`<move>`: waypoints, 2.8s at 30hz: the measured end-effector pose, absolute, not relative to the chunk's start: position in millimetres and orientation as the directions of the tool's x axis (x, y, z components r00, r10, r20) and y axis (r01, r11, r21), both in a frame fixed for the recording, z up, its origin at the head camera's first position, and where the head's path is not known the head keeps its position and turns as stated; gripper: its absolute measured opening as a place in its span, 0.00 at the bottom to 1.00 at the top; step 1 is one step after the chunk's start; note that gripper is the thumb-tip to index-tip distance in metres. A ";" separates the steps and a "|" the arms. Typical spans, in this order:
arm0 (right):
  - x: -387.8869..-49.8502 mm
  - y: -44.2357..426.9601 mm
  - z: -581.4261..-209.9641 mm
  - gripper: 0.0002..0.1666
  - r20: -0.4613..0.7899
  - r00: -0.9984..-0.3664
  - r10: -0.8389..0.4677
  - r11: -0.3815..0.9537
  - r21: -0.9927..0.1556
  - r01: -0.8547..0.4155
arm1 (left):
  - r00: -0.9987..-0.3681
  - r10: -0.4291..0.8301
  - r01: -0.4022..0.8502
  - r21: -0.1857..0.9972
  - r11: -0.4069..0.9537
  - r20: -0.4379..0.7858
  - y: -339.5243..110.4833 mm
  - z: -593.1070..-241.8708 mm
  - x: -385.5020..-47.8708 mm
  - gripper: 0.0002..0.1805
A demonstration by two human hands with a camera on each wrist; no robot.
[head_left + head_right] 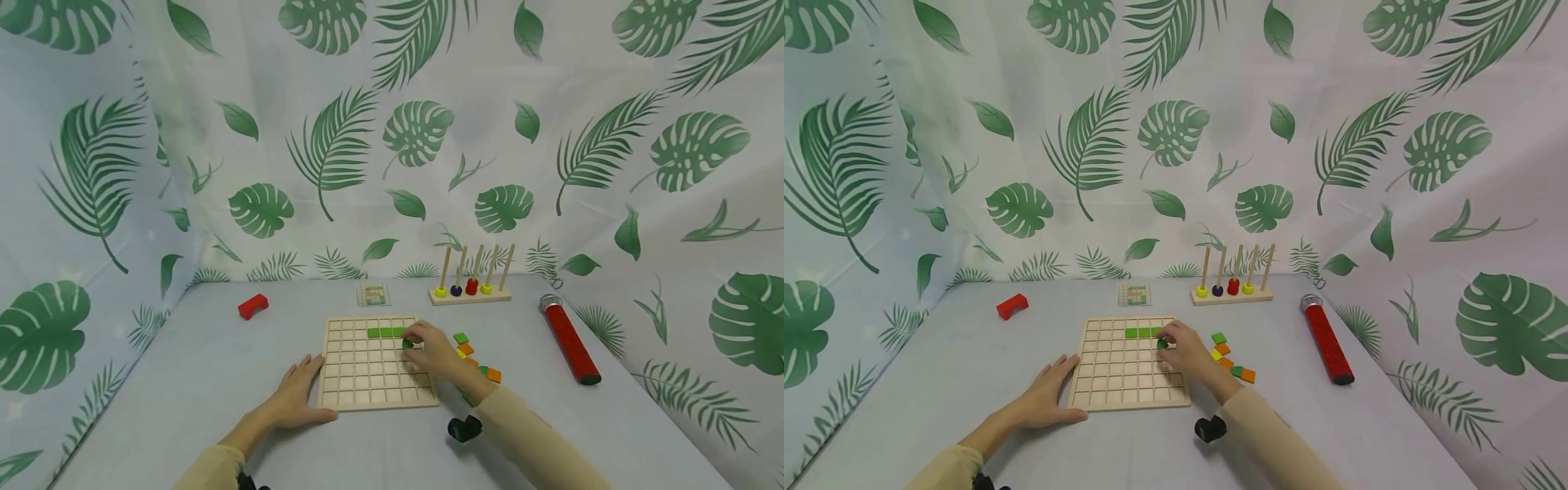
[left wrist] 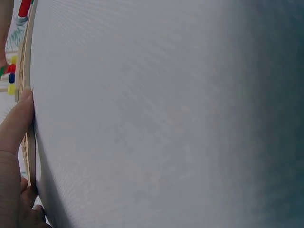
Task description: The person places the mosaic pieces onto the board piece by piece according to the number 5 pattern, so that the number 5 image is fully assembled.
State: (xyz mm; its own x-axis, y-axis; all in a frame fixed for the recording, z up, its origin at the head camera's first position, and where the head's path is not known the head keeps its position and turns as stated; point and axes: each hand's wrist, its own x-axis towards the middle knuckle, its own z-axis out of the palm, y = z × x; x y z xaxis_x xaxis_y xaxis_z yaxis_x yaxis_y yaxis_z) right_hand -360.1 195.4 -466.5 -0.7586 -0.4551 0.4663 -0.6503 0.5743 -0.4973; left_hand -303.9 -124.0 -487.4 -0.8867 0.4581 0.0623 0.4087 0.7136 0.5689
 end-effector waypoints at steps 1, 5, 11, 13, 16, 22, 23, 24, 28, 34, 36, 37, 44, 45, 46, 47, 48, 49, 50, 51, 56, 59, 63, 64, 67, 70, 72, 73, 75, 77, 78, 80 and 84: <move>-365.2 189.6 -466.7 0.16 0.468 -0.763 -0.446 0.575 -0.503 -0.645 | -0.886 0.459 0.410 0.568 0.713 0.063 -124.2 -487.7 -304.1 0.60; -380.4 168.5 -465.2 0.17 0.444 -0.801 -0.402 0.588 -0.545 -0.597 | -0.887 0.458 0.412 0.555 0.723 0.061 -124.8 -490.2 -306.2 0.60; -396.0 145.5 -467.1 0.18 0.421 -0.820 -0.388 0.585 -0.575 -0.572 | -0.892 0.449 0.401 0.550 0.733 0.052 -125.5 -491.6 -307.9 0.61; -400.2 139.7 -469.9 0.17 0.409 -0.826 -0.387 0.593 -0.575 -0.563 | -0.890 0.452 0.405 0.558 0.724 0.059 -125.6 -492.1 -307.4 0.61; -405.4 132.8 -475.1 0.17 0.395 -0.832 -0.388 0.599 -0.579 -0.554 | -0.887 0.459 0.407 0.560 0.722 0.052 -125.6 -492.9 -306.1 0.61; -412.6 122.4 -479.7 0.18 0.362 -0.846 -0.393 0.628 -0.566 -0.534 | -0.885 0.462 0.407 0.564 0.719 0.050 -124.9 -492.1 -305.2 0.61; -413.7 120.8 -479.4 0.18 0.357 -0.848 -0.391 0.629 -0.569 -0.530 | -0.885 0.462 0.408 0.566 0.716 0.053 -124.8 -491.7 -305.4 0.61; -414.6 119.4 -479.0 0.18 0.348 -0.855 -0.384 0.631 -0.577 -0.518 | -0.884 0.464 0.411 0.566 0.715 0.056 -124.7 -491.3 -305.8 0.61; -416.9 114.8 -478.8 0.19 0.325 -0.879 -0.349 0.632 -0.611 -0.477 | -0.878 0.474 0.424 0.568 0.706 0.066 -124.7 -492.3 -307.2 0.61; -419.0 107.3 -487.6 0.20 0.329 -0.888 -0.322 0.677 -0.575 -0.459 | -0.872 0.485 0.435 0.557 0.708 0.064 -126.6 -495.2 -307.8 0.62; -419.8 103.5 -489.8 0.20 0.348 -0.881 -0.322 0.692 -0.548 -0.469 | -0.873 0.482 0.435 0.556 0.708 0.068 -127.2 -495.2 -308.0 0.62; -420.1 101.4 -490.3 0.20 0.354 -0.880 -0.318 0.701 -0.538 -0.469 | -0.875 0.479 0.432 0.558 0.708 0.070 -127.5 -494.7 -307.8 0.62; -421.5 92.3 -492.3 0.21 0.373 -0.887 -0.270 0.767 -0.474 -0.433 | -0.883 0.465 0.419 0.553 0.720 0.063 -128.5 -493.1 -307.2 0.62; -421.5 92.3 -492.1 0.21 0.372 -0.889 -0.265 0.772 -0.471 -0.427 | -0.883 0.465 0.419 0.553 0.720 0.064 -128.4 -493.1 -307.1 0.62; -421.3 92.6 -492.0 0.21 0.372 -0.891 -0.261 0.775 -0.469 -0.423 | -0.883 0.464 0.419 0.553 0.720 0.065 -128.4 -493.2 -307.1 0.62; -421.3 93.0 -492.0 0.21 0.369 -0.894 -0.255 0.778 -0.470 -0.417 | -0.883 0.464 0.420 0.553 0.720 0.066 -128.4 -493.3 -307.1 0.62; -421.2 93.6 -492.1 0.20 0.370 -0.894 -0.251 0.781 -0.469 -0.413 | -0.883 0.465 0.421 0.552 0.720 0.067 -128.4 -493.6 -307.2 0.62; -420.7 94.6 -492.3 0.20 0.371 -0.895 -0.247 0.780 -0.471 -0.411 | -0.883 0.465 0.422 0.553 0.719 0.068 -128.0 -494.0 -307.0 0.62; -420.3 95.8 -492.6 0.20 0.378 -0.893 -0.246 0.780 -0.469 -0.414 | -0.883 0.465 0.421 0.554 0.718 0.069 -127.7 -494.2 -306.8 0.62; -419.7 97.0 -492.9 0.19 0.386 -0.889 -0.244 0.777 -0.470 -0.418 | -0.882 0.466 0.421 0.555 0.717 0.068 -127.3 -494.5 -306.7 0.62; -416.7 101.2 -493.6 0.19 0.387 -0.886 -0.257 0.756 -0.491 -0.433 | -0.882 0.468 0.419 0.559 0.716 0.061 -125.8 -495.7 -306.3 0.62; -415.9 101.9 -492.2 0.19 0.370 -0.885 -0.283 0.737 -0.506 -0.448 | -0.886 0.460 0.408 0.561 0.720 0.054 -125.6 -495.6 -305.9 0.62; -416.2 103.8 -488.0 0.19 0.370 -0.877 -0.307 0.710 -0.525 -0.470 | -0.891 0.450 0.398 0.563 0.725 0.050 -126.0 -494.4 -305.4 0.62; -416.3 105.0 -486.7 0.19 0.361 -0.881 -0.307 0.706 -0.535 -0.465 | -0.891 0.451 0.399 0.562 0.725 0.051 -126.1 -494.2 -305.5 0.62; -417.2 111.3 -482.9 0.20 0.347 -0.889 -0.300 0.691 -0.564 -0.453 | -0.893 0.448 0.398 0.558 0.728 0.053 -126.2 -493.0 -305.2 0.62; -416.5 121.6 -478.7 0.21 0.341 -0.899 -0.275 0.670 -0.603 -0.433 | -0.894 0.445 0.397 0.560 0.727 0.056 -126.2 -492.5 -305.2 0.62; -415.3 130.4 -476.4 0.21 0.353 -0.900 -0.255 0.651 -0.626 -0.430 | -0.894 0.445 0.398 0.559 0.728 0.056 -126.1 -492.4 -305.5 0.62; -414.6 135.4 -475.9 0.21 0.357 -0.901 -0.246 0.648 -0.631 -0.427 | -0.893 0.448 0.399 0.559 0.727 0.055 -126.1 -492.3 -305.7 0.62; -412.0 145.7 -474.9 0.21 0.360 -0.905 -0.225 0.642 -0.644 -0.416 | -0.893 0.447 0.399 0.558 0.728 0.055 -126.3 -492.2 -306.2 0.62; -409.8 156.1 -475.3 0.21 0.349 -0.915 -0.203 0.646 -0.654 -0.393 | -0.894 0.444 0.396 0.557 0.730 0.054 -126.9 -492.0 -306.9 0.62; -408.4 161.3 -475.4 0.20 0.341 -0.920 -0.192 0.651 -0.658 -0.379 | -0.896 0.441 0.395 0.557 0.731 0.055 -127.3 -491.9 -307.2 0.62; -405.5 172.4 -475.9 0.19 0.339 -0.925 -0.171 0.665 -0.653 -0.362 | -0.898 0.436 0.393 0.552 0.735 0.059 -127.7 -491.6 -308.1 0.62; -398.1 195.3 -476.1 0.19 0.367 -0.919 -0.143 0.685 -0.633 -0.360 | -0.896 0.440 0.399 0.541 0.740 0.060 -128.4 -491.8 -309.5 0.62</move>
